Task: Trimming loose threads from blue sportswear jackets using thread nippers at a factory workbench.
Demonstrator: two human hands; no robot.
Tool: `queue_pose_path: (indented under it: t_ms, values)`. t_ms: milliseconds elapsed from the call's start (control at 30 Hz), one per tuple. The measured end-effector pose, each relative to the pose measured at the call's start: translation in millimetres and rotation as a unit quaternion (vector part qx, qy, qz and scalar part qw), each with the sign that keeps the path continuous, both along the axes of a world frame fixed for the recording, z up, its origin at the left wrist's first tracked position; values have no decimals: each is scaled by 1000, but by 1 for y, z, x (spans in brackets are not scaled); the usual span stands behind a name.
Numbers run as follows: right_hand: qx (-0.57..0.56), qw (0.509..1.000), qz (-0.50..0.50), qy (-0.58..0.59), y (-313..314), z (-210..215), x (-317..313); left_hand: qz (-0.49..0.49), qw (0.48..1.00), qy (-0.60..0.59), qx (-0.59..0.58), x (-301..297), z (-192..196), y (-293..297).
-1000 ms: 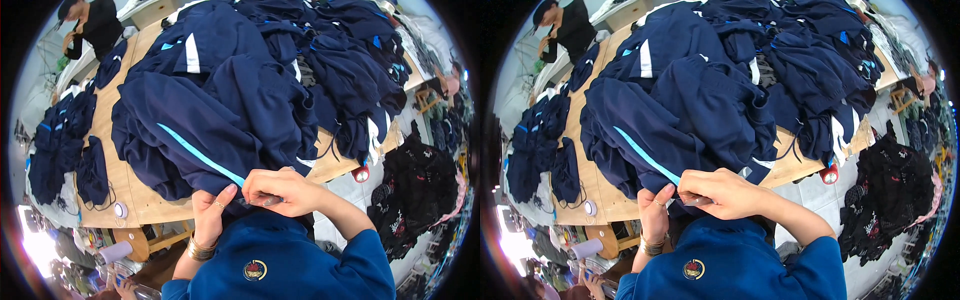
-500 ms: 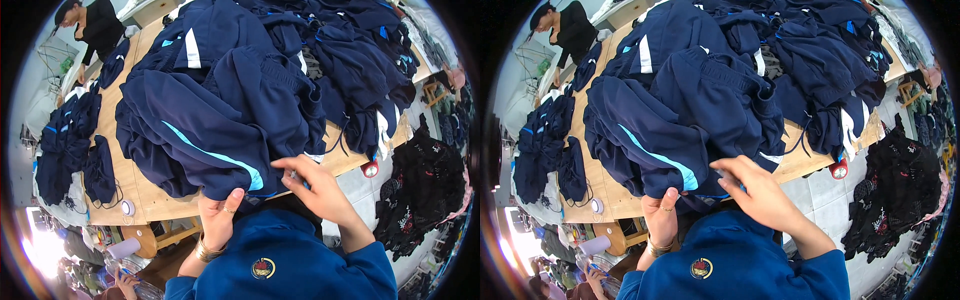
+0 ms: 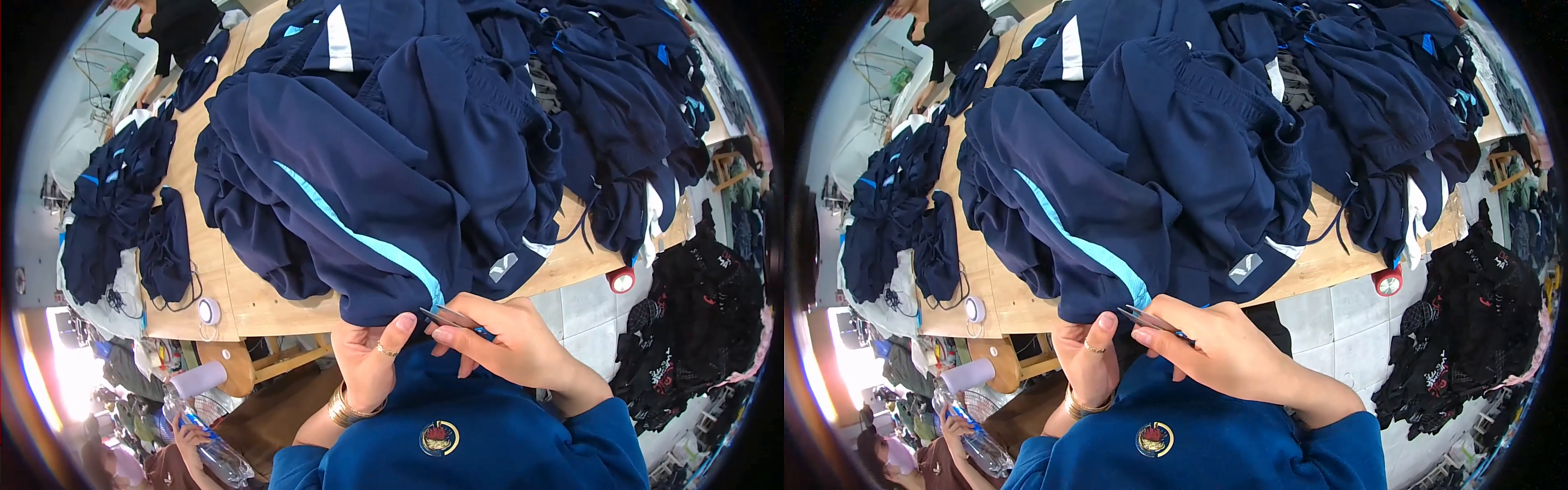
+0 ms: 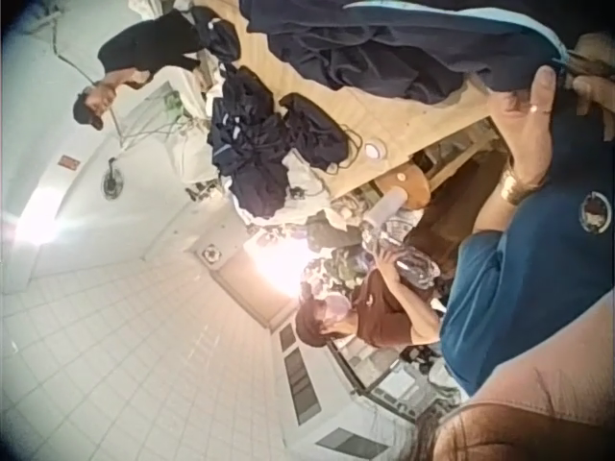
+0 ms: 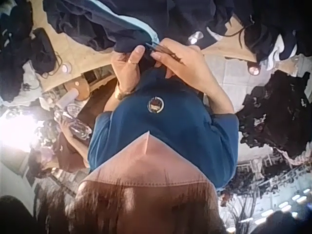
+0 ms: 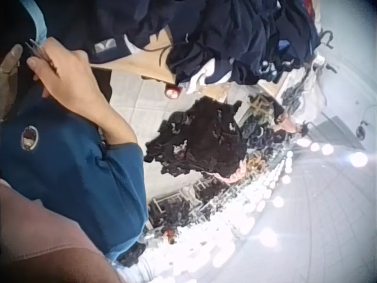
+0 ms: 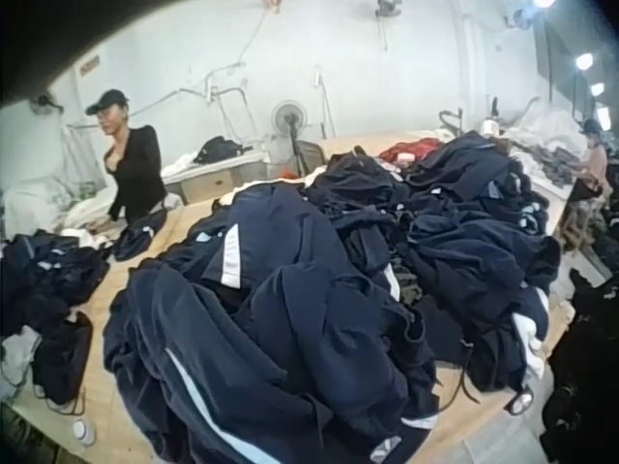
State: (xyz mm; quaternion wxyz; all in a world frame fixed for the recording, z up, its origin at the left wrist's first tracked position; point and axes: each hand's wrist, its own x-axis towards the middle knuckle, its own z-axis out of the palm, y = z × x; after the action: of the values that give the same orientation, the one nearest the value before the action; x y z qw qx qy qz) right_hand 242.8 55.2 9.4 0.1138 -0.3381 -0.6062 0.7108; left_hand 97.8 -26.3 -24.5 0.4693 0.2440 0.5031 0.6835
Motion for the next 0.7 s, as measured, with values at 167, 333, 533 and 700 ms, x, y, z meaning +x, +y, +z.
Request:
queue_pose_path:
  t_ms: [167, 333, 533, 700]
  values:
    - [25, 1000, 12, -5, 0, -1, 0, -22, 1000, -8, -16, -4, 2, -2]
    - [32, 999, -10, 18, -3, -2, 0, -42, 998, -48, -26, -6, 2, -2]
    - [43, 998, 3, 34, -5, -3, 2, -49, 996, -73, -8, -6, 2, -2]
    - [61, 998, 26, 21, -5, -2, 2, -47, 997, -65, -2, -5, 1, -3]
